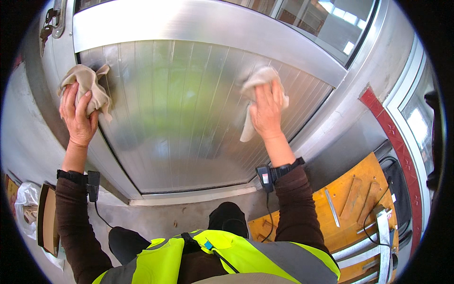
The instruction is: The person wipes a large glass door with two cloths, using both hands to clean the surface and edges. The person moves around the door to reach different areas, including the frame and lower sections, and finishes by wiping the upper glass panel.
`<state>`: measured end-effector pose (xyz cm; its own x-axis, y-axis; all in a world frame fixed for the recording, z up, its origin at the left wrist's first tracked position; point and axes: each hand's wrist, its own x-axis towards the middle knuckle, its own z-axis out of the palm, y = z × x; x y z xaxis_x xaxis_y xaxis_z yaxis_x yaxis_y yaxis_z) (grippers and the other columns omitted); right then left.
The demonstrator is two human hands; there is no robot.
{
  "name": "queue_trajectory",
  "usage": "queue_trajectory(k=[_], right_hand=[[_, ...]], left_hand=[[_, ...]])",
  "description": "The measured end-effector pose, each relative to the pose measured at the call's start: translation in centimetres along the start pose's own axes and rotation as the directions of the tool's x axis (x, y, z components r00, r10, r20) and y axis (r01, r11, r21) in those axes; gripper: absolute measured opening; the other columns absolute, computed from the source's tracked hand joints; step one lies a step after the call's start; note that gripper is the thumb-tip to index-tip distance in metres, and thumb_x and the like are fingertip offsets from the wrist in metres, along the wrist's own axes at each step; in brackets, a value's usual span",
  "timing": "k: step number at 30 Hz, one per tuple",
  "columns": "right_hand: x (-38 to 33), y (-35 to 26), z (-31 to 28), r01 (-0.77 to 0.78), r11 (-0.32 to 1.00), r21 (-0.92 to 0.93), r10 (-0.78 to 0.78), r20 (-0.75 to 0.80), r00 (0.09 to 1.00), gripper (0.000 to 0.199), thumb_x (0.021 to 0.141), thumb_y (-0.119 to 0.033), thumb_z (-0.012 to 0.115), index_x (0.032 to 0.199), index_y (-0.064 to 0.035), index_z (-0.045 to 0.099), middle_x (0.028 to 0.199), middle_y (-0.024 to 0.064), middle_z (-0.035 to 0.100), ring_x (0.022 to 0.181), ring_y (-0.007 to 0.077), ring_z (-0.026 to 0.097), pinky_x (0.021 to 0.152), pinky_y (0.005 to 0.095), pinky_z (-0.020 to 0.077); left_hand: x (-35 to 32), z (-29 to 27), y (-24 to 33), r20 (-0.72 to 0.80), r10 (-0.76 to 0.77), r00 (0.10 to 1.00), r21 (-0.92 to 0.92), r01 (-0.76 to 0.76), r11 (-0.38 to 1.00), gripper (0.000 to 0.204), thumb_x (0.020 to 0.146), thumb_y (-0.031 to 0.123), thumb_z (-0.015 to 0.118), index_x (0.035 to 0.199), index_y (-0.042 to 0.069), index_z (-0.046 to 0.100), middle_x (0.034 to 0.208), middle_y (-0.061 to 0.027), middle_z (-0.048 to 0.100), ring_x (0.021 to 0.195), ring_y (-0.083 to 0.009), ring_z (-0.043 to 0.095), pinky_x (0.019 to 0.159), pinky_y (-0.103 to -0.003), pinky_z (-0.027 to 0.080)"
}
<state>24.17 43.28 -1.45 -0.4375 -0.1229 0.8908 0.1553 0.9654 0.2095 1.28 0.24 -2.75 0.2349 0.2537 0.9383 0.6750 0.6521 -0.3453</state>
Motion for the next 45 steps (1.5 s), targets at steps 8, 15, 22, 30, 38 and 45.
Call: queue_trajectory(k=[8, 15, 22, 30, 38, 45], right_hand=[[-8.3, 6.6, -3.1, -0.318, 0.931, -0.178, 0.339, 0.106, 0.935, 0.055, 0.072, -0.002, 0.055, 0.127, 0.0017, 0.054, 0.138, 0.0216, 0.046, 0.130, 0.0447, 0.038, 0.109, 0.0496, 0.0310], [6.0, 4.8, -8.0, 0.058, 0.996, -0.063, -0.073, -0.273, 0.959, 0.052, 0.077, 0.001, 0.048, 0.128, 0.0039, 0.052, 0.132, 0.0246, 0.051, 0.127, 0.0457, 0.042, 0.108, 0.0511, 0.0302], [13.6, 1.5, -4.9, 0.188, 0.981, -0.050, -0.192, -0.406, 0.893, 0.059, 0.072, 0.003, 0.047, 0.129, -0.0050, 0.056, 0.132, 0.0127, 0.056, 0.125, 0.0383, 0.047, 0.108, 0.0457, 0.0321], [13.2, 1.7, -4.1, 0.185, 0.982, -0.043, -0.185, -0.435, 0.881, 0.058, 0.070, 0.005, 0.046, 0.126, -0.0017, 0.057, 0.129, 0.0156, 0.056, 0.123, 0.0356, 0.048, 0.108, 0.0451, 0.0316], [13.3, 1.6, -4.5, 0.184, 0.983, -0.016, -0.173, -0.422, 0.890, 0.057, 0.070, 0.004, 0.047, 0.125, -0.0027, 0.058, 0.127, 0.0147, 0.057, 0.121, 0.0355, 0.049, 0.107, 0.0442, 0.0322], [13.0, 1.4, -4.1, 0.140, 0.990, -0.009, -0.128, -0.465, 0.876, 0.056, 0.070, 0.004, 0.048, 0.124, -0.0064, 0.060, 0.124, 0.0118, 0.059, 0.118, 0.0341, 0.051, 0.106, 0.0429, 0.0333]], left_hand=[[-0.1, 0.1, 0.8, -0.008, -0.022, 1.000, -0.023, 0.022, 0.999, 0.059, 0.069, 0.003, 0.068, 0.124, 0.017, 0.054, 0.137, -0.0169, 0.048, 0.127, -0.0384, 0.044, 0.105, -0.048, 0.032], [0.4, -0.6, 3.1, 0.089, -0.197, 0.976, 0.007, 0.198, 0.980, 0.058, 0.065, 0.001, 0.065, 0.121, 0.014, 0.059, 0.133, -0.0168, 0.050, 0.125, -0.0385, 0.045, 0.103, -0.048, 0.035], [1.2, -0.2, 14.6, 0.335, -0.164, 0.928, -0.253, 0.256, 0.933, 0.061, 0.063, 0.010, 0.070, 0.124, 0.013, 0.059, 0.128, -0.0143, 0.053, 0.118, -0.0364, 0.049, 0.097, -0.047, 0.040], [5.2, 2.8, 17.0, 0.234, -0.188, 0.954, -0.179, 0.233, 0.956, 0.051, 0.070, 0.012, 0.066, 0.121, 0.011, 0.061, 0.130, -0.0108, 0.054, 0.120, -0.0334, 0.049, 0.097, -0.044, 0.036], [9.5, 4.4, 15.7, 0.177, -0.143, 0.974, -0.165, 0.172, 0.971, 0.044, 0.071, 0.021, 0.068, 0.114, 0.011, 0.063, 0.130, -0.0065, 0.053, 0.118, -0.0314, 0.050, 0.089, -0.043, 0.040], [0.7, 1.6, 19.2, 0.390, 0.015, 0.921, -0.214, 0.075, 0.974, 0.043, 0.076, 0.019, 0.058, 0.117, 0.010, 0.063, 0.132, -0.0055, 0.054, 0.117, -0.0268, 0.051, 0.087, -0.041, 0.043]])
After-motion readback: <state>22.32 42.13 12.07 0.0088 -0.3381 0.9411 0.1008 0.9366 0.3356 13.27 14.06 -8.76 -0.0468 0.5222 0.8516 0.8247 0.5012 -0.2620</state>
